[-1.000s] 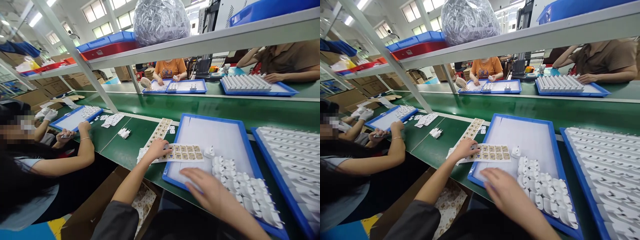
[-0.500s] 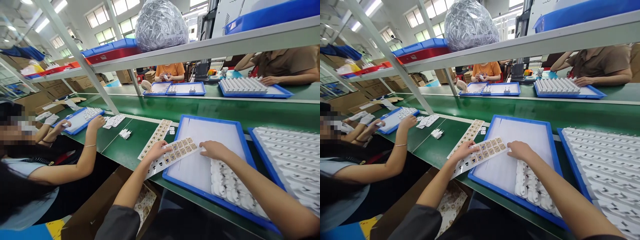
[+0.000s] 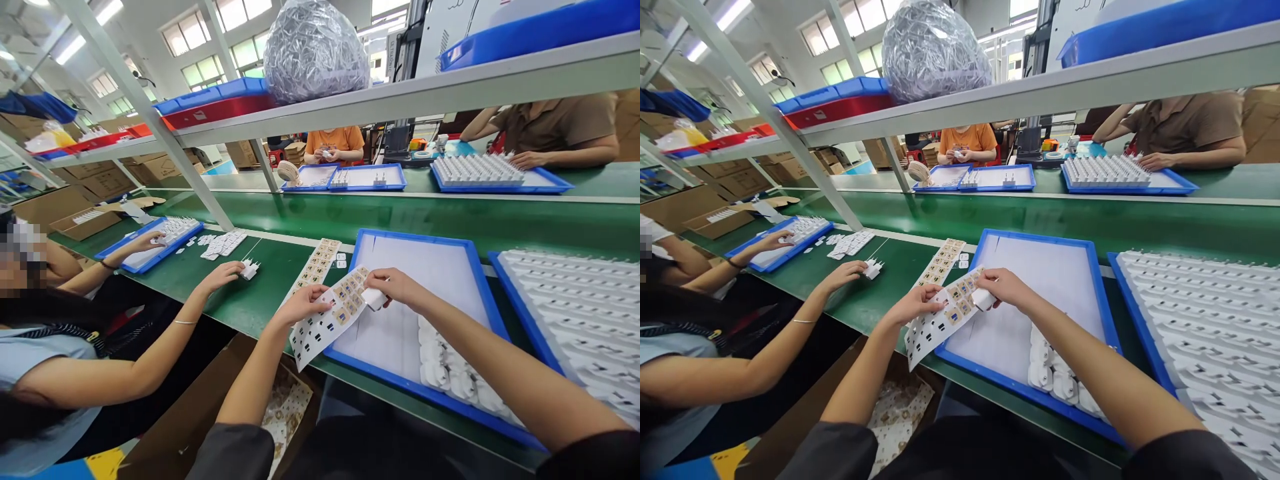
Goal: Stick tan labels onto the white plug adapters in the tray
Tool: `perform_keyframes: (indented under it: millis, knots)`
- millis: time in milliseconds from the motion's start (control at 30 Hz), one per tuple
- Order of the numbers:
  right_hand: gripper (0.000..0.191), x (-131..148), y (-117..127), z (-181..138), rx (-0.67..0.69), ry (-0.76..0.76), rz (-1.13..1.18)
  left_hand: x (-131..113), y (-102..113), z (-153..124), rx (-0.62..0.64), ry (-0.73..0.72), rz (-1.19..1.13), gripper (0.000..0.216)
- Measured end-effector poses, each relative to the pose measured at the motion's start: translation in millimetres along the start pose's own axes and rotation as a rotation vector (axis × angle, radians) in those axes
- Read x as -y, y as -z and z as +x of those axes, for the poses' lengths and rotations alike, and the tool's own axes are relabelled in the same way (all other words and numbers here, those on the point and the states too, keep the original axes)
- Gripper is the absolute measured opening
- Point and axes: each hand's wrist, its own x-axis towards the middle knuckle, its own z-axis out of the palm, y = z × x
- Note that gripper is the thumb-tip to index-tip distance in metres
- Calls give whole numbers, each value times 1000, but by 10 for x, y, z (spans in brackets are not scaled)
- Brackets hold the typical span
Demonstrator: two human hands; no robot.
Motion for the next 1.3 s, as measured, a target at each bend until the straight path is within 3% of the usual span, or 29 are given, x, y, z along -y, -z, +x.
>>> perform_keyframes:
  millis: [100,200,467,700,1000,1300]
  knots:
    - [38,70,-86,43,7,38,-2,-45,-75,-14,-23,-11,-48,52]
    - [12,169,-155,22,21,115,-30,-83,-120,-31,-17,-7,-77,48]
    - [22,221,-318,-103,86,503,-313,-105,-187,-45,-3,-18,-146,41]
    - [21,155,-385,-146,-6,689,-431,-38,-169,-14,46,24,-257,52]
    - [25,63,-309,-233,-41,726,-531,-24,-171,76,76,38,-259,55]
    - [27,-33,-305,-273,-90,781,-510,-134,-344,155,131,25,-220,56]
